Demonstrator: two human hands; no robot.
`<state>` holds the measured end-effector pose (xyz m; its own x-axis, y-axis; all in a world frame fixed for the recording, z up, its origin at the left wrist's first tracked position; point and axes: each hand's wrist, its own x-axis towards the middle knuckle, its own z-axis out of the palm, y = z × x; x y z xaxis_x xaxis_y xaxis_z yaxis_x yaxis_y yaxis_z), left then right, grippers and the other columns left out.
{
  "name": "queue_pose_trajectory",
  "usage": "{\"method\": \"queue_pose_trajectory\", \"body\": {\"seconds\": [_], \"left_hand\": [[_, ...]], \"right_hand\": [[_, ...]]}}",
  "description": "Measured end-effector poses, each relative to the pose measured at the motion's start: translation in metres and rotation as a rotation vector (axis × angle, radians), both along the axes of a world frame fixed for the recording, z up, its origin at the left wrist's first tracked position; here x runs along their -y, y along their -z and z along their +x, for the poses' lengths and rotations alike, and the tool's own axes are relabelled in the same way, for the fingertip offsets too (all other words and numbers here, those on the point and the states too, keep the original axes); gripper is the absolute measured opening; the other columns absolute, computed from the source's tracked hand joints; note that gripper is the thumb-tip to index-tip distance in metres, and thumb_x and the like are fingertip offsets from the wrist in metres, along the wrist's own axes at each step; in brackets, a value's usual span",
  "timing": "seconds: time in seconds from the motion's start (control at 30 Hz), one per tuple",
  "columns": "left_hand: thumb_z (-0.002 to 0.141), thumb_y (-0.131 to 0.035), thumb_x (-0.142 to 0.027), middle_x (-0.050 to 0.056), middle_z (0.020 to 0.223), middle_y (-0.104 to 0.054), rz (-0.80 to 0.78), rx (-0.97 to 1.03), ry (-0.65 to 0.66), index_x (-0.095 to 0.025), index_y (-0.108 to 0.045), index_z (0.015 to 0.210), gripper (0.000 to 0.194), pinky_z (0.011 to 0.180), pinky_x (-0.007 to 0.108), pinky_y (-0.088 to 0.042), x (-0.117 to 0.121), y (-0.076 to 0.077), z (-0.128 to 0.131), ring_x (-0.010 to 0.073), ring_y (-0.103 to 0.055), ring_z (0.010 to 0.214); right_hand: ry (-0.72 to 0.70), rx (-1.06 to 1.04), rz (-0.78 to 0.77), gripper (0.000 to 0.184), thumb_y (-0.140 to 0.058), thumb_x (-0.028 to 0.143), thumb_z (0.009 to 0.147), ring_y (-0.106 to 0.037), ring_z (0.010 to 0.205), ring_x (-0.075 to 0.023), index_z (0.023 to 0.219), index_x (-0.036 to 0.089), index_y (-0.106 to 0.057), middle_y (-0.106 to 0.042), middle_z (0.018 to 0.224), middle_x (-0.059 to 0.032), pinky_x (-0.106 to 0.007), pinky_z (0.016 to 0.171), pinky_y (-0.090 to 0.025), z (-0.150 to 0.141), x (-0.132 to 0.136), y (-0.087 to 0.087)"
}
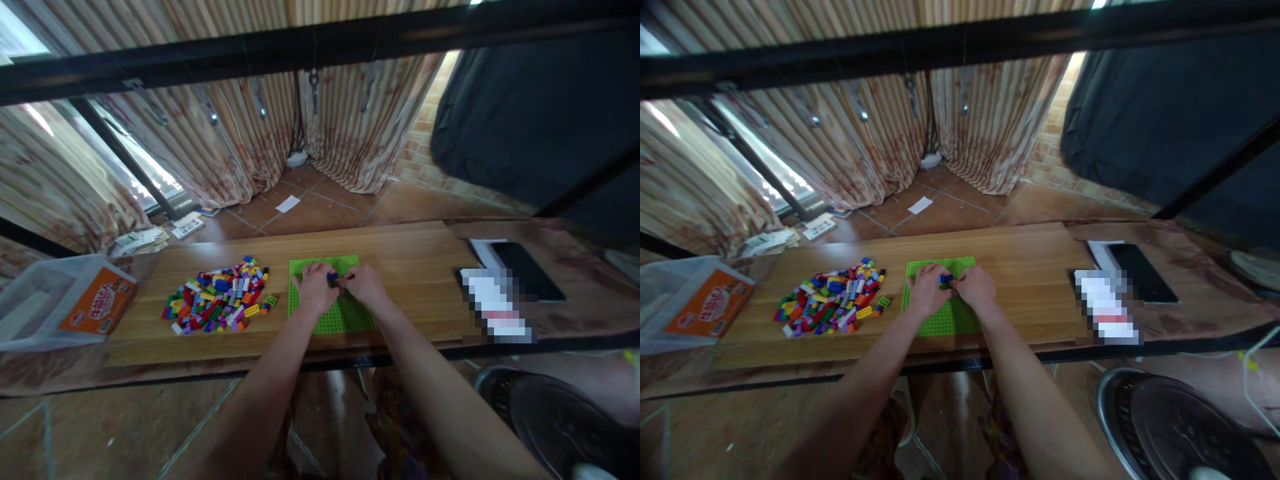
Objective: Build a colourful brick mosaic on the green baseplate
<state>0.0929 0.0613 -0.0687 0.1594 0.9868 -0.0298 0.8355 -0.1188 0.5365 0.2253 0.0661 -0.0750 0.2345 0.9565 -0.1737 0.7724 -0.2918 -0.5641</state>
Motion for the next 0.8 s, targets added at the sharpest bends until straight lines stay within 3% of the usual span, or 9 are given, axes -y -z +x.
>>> {"method": "queue_pose_trajectory", "body": {"seconds": [0.17,0.27,0.37,0.5,0.57,0.67,0.8], "left_hand": [[0.074,-0.078,-0.033,0.008,0.125,-0.062,0.049,-0.006,0.067,-0.024,-0.064,0.106,0.036,0.106,0.064,-0.026,0.006,-0.002,-0.008,0.0311,-0.046,0.126],[0.072,-0.080,-0.032,0.008,0.133,-0.059,0.085,0.013,0.109,-0.025,-0.062,0.116,0.048,0.108,0.061,-0.027,0.009,0.001,-0.016,0.0310,-0.045,0.129],[0.076,-0.074,-0.023,0.009,0.136,-0.058,0.104,0.044,0.099,-0.024,-0.059,0.124,0.050,0.110,0.055,-0.030,0.011,0.003,-0.024,0.0286,-0.048,0.128],[0.081,-0.059,-0.009,0.010,0.130,-0.062,0.169,0.162,0.087,-0.018,-0.060,0.121,0.041,0.111,0.046,-0.037,0.015,0.007,-0.035,0.0241,-0.053,0.124],[0.081,-0.053,-0.005,0.011,0.129,-0.062,0.211,0.250,0.053,-0.016,-0.061,0.120,0.041,0.111,0.042,-0.039,0.016,0.011,-0.043,0.0220,-0.055,0.124],[0.083,-0.050,-0.006,0.010,0.122,-0.066,0.241,0.347,-0.071,-0.017,-0.062,0.116,0.037,0.107,0.041,-0.044,0.018,0.016,-0.056,0.0219,-0.059,0.118],[0.085,-0.053,-0.010,0.008,0.111,-0.070,0.233,0.457,-0.174,-0.017,-0.065,0.108,0.027,0.100,0.039,-0.049,0.020,0.016,-0.061,0.0217,-0.064,0.108]], "right_hand": [[0.009,-0.133,0.098,0.020,-0.076,0.039,0.069,-0.065,0.064,-0.0173,0.062,0.021,-0.072,-0.068,0.061,-0.0030,-0.024,0.058,-0.045,0.004,0.008,0.002],[0.033,-0.270,0.171,0.036,-0.061,0.048,0.081,-0.062,0.055,-0.0155,0.066,0.017,-0.071,-0.065,0.055,-0.0025,-0.024,0.053,-0.046,0.011,0.015,0.014],[0.089,-0.387,0.246,0.047,-0.045,0.051,0.088,-0.061,0.053,-0.0157,0.076,0.013,-0.070,-0.068,0.062,-0.0063,-0.026,0.051,-0.049,0.017,0.019,0.024],[0.084,-0.453,0.339,0.042,-0.048,0.047,0.085,-0.066,0.066,-0.0188,0.089,0.012,-0.070,-0.073,0.080,-0.0109,-0.031,0.064,-0.053,0.018,0.019,0.021],[0.018,-0.443,0.384,0.035,-0.054,0.042,0.082,-0.067,0.080,-0.0202,0.097,0.015,-0.071,-0.074,0.094,-0.0111,-0.035,0.077,-0.053,0.015,0.019,0.016],[-0.197,-0.285,0.450,0.037,-0.061,0.033,0.079,-0.062,0.102,-0.0238,0.113,0.021,-0.068,-0.070,0.114,-0.0098,-0.044,0.093,-0.048,0.006,0.020,0.011],[-0.441,-0.060,0.409,0.044,-0.063,0.020,0.076,-0.056,0.116,-0.0260,0.121,0.022,-0.065,-0.067,0.121,-0.0086,-0.049,0.103,-0.042,-0.001,0.020,0.015]]}}
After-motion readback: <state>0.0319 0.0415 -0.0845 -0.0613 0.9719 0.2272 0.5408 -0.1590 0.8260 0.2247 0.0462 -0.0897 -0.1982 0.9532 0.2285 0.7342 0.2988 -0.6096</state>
